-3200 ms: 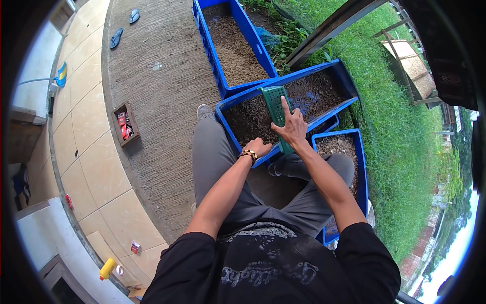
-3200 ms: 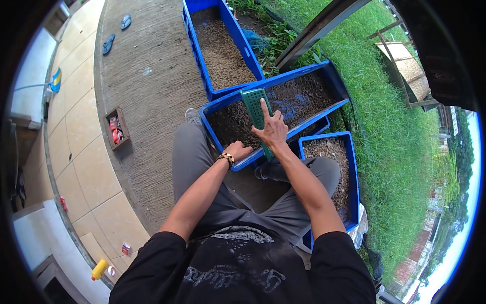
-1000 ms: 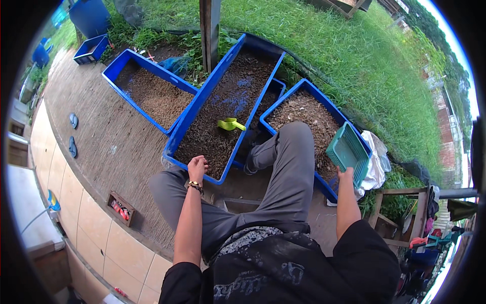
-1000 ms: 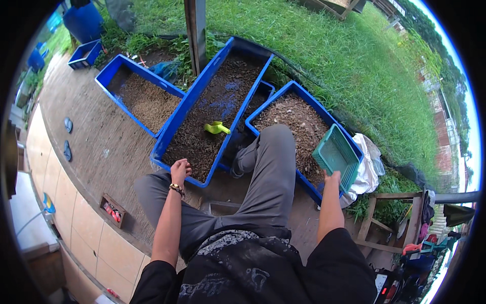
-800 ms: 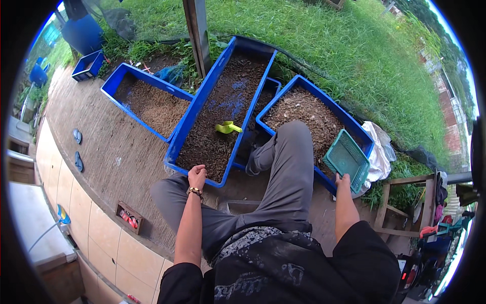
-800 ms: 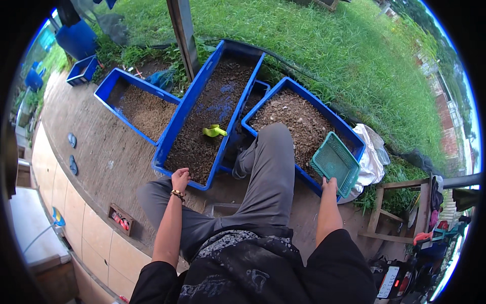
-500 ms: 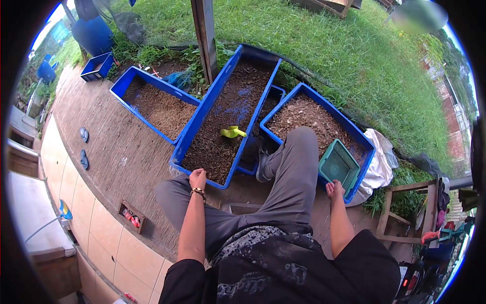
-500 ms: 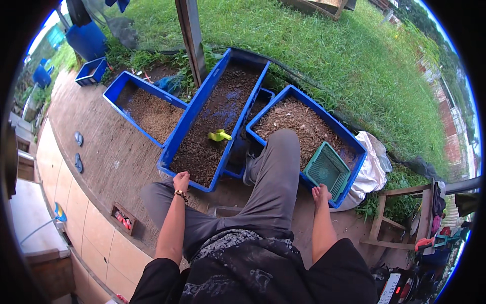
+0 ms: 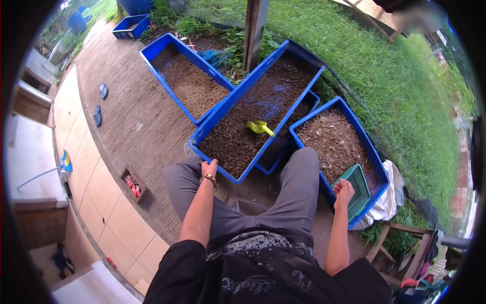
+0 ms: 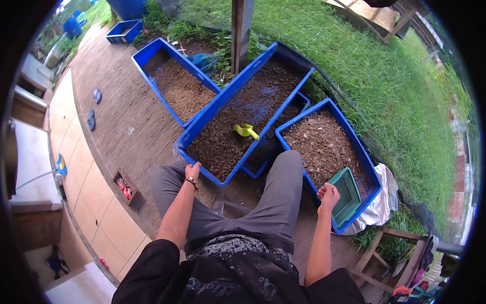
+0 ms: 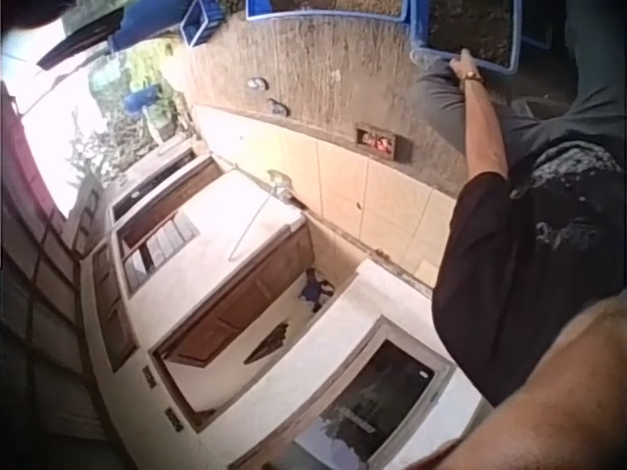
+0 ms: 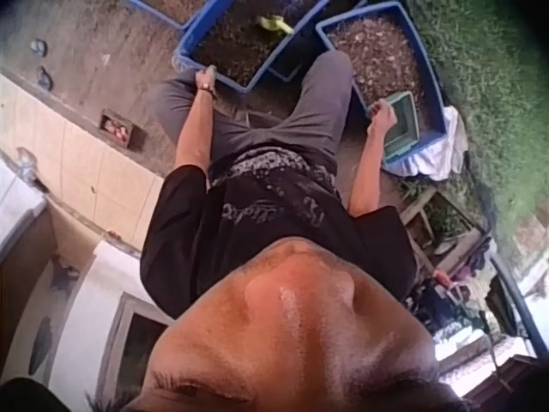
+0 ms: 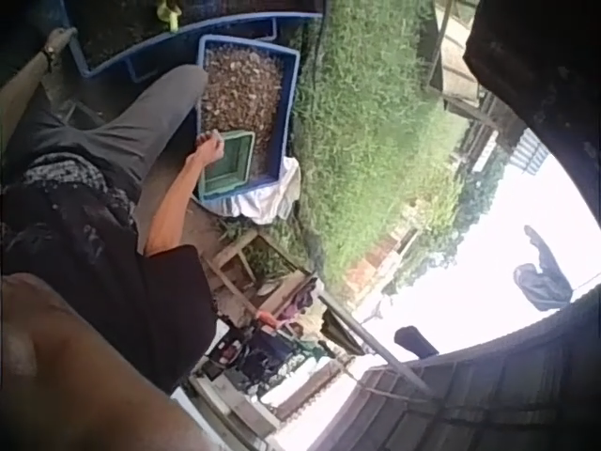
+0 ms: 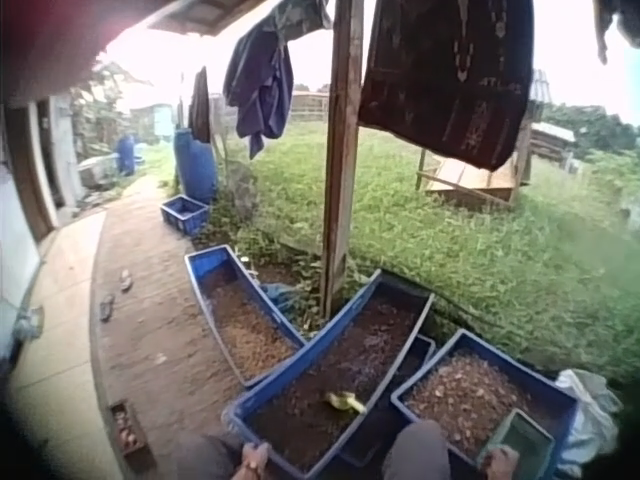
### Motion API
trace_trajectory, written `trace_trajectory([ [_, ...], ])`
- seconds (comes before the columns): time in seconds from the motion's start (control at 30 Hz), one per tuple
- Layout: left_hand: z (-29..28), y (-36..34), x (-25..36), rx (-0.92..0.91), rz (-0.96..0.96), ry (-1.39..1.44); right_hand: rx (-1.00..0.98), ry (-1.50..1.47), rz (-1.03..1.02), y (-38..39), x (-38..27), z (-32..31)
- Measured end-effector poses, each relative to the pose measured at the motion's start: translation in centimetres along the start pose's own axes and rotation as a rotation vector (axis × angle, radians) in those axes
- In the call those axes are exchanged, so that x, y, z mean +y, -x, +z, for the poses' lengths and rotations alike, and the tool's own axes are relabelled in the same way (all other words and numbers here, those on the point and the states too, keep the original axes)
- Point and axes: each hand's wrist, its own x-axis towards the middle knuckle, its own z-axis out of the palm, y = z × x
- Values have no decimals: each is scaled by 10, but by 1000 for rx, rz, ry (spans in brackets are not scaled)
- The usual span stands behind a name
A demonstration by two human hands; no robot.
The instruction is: Processing or sorting maggots from organic waste using a sieve and scoop.
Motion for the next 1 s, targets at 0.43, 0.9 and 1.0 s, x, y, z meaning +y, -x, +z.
trace_trajectory([
  [0.43, 6, -20, 15, 133, -137, 145, -559, 140, -113, -51, -14, 293],
  [0.9, 50, -33, 44, 668, -272, 458, 311, 904, -118, -360, 47, 457],
  [1.0, 74, -33, 67, 506, -426, 496, 58, 820, 6, -454, 21, 407],
])
